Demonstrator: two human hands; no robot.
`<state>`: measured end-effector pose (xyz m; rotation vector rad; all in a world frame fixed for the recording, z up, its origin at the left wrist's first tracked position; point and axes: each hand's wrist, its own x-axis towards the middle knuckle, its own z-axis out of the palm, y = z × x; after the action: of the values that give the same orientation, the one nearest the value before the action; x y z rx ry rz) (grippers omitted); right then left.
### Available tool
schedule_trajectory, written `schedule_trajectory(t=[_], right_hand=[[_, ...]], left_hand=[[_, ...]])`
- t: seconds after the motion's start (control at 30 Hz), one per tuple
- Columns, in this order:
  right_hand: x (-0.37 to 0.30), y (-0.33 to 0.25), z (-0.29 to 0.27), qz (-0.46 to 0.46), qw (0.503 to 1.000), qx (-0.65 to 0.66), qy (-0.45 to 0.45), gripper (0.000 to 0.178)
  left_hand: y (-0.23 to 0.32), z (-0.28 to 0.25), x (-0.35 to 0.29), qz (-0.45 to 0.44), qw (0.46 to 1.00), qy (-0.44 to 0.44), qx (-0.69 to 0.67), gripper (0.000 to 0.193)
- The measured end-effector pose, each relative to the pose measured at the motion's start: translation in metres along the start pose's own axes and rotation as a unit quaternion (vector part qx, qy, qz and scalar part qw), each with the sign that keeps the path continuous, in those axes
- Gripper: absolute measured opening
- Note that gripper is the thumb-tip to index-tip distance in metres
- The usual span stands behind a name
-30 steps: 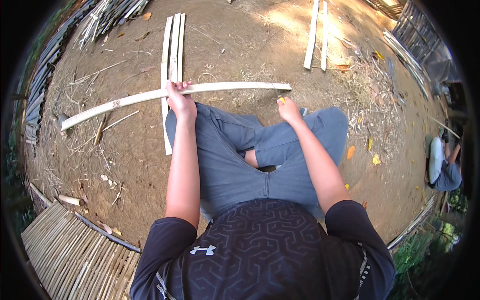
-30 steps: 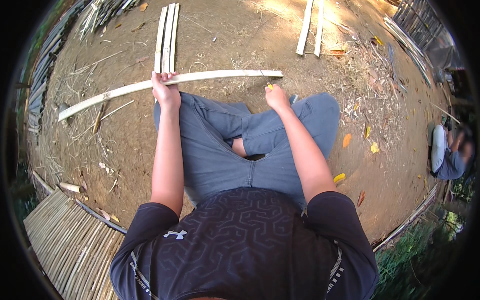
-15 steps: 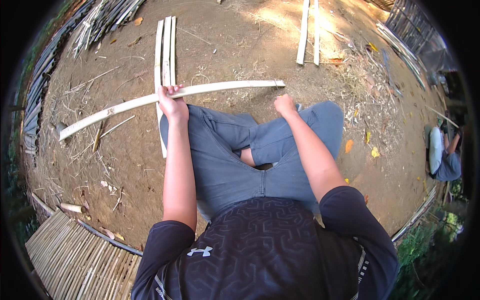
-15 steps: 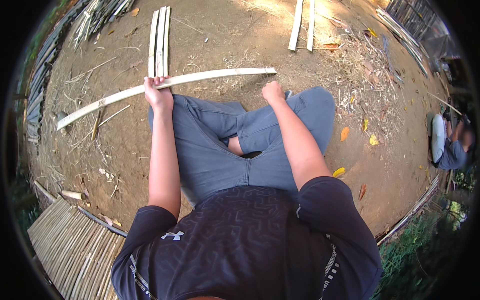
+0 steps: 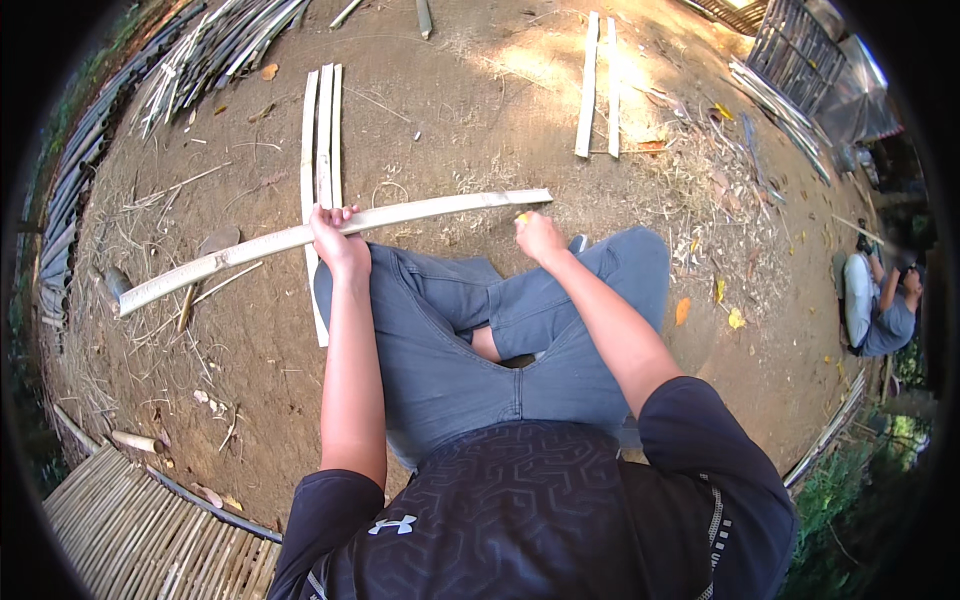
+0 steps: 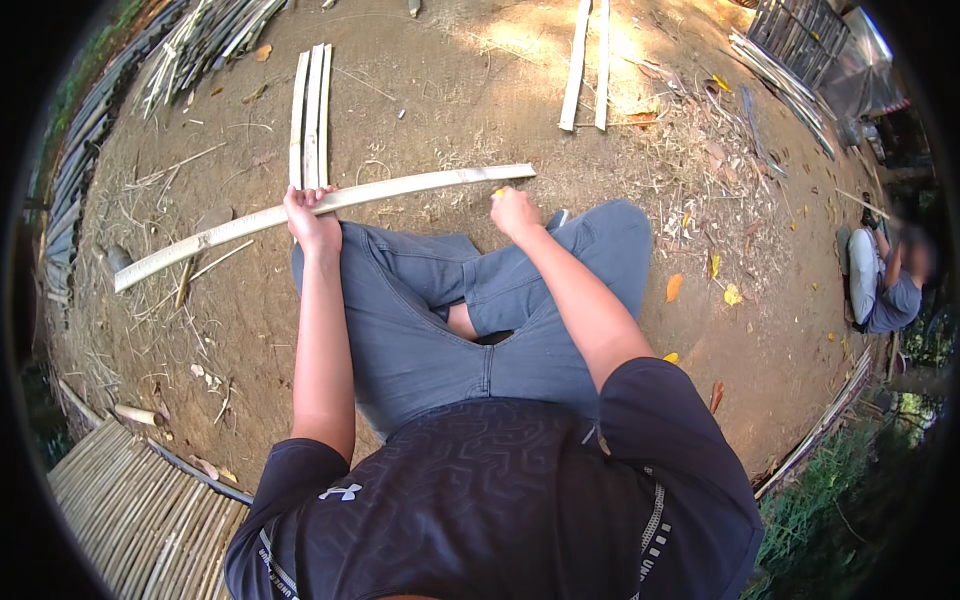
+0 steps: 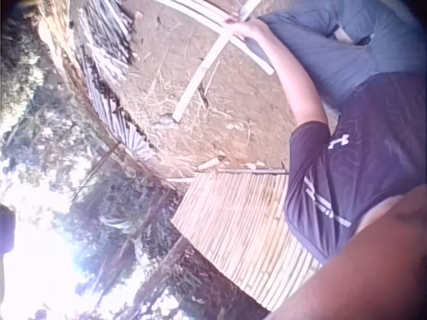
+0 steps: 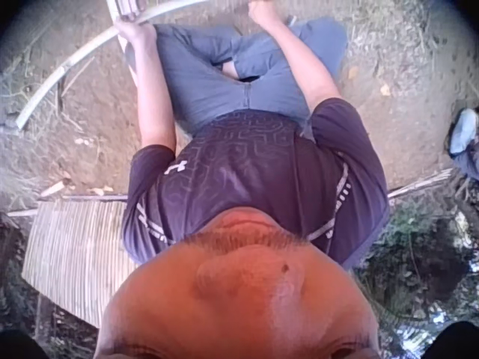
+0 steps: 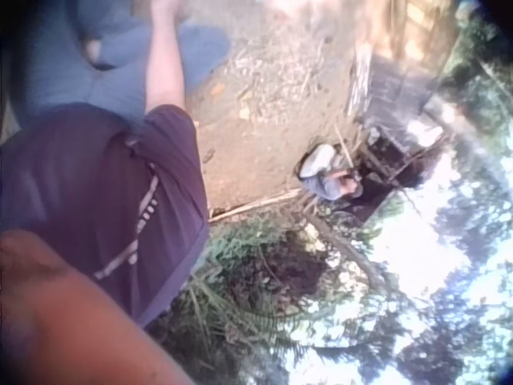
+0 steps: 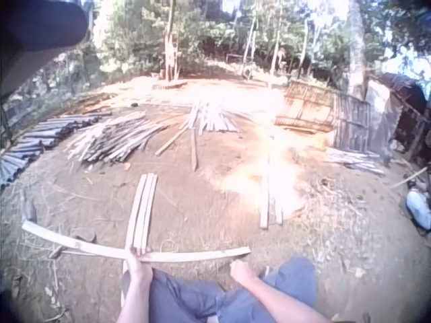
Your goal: The person sits on the ground and uses a knife to shave thin layers off the surface of a long bamboo strip. They hold the bamboo with one hand and draw the blade across the material, rotating the strip to smooth different sections.
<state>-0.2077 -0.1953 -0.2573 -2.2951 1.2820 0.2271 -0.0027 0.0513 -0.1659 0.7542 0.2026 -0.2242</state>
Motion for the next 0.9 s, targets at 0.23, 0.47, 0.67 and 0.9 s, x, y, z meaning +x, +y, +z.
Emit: schedule_trajectory(t=[0.23, 0.47, 0.67, 0.9], right_hand=[[-0.011, -0.004, 0.006, -0.026, 0.999, 0.019, -0.027, 0.034], [0.007, -0.008, -0.010, 0.015, 0.999, -0.008, -0.038, 0.034], [0.011, 0.001, -0.006, 0.051, 0.997, -0.029, -0.050, 0.032], [0.029, 0.013, -0.003, 0.042, 0.998, -0.027, -0.036, 0.028]], left_hand=[[0.004, -0.003, -0.004, 0.018, 1.000, -0.004, -0.003, 0.029], [0.000, -0.002, 0.001, 0.021, 1.000, 0.013, 0.014, 0.027], [0.003, 0.001, -0.002, 0.026, 0.998, 0.020, 0.046, 0.019], [-0.008, 0.004, 0.002, 0.038, 0.996, -0.005, 0.081, 0.029]])
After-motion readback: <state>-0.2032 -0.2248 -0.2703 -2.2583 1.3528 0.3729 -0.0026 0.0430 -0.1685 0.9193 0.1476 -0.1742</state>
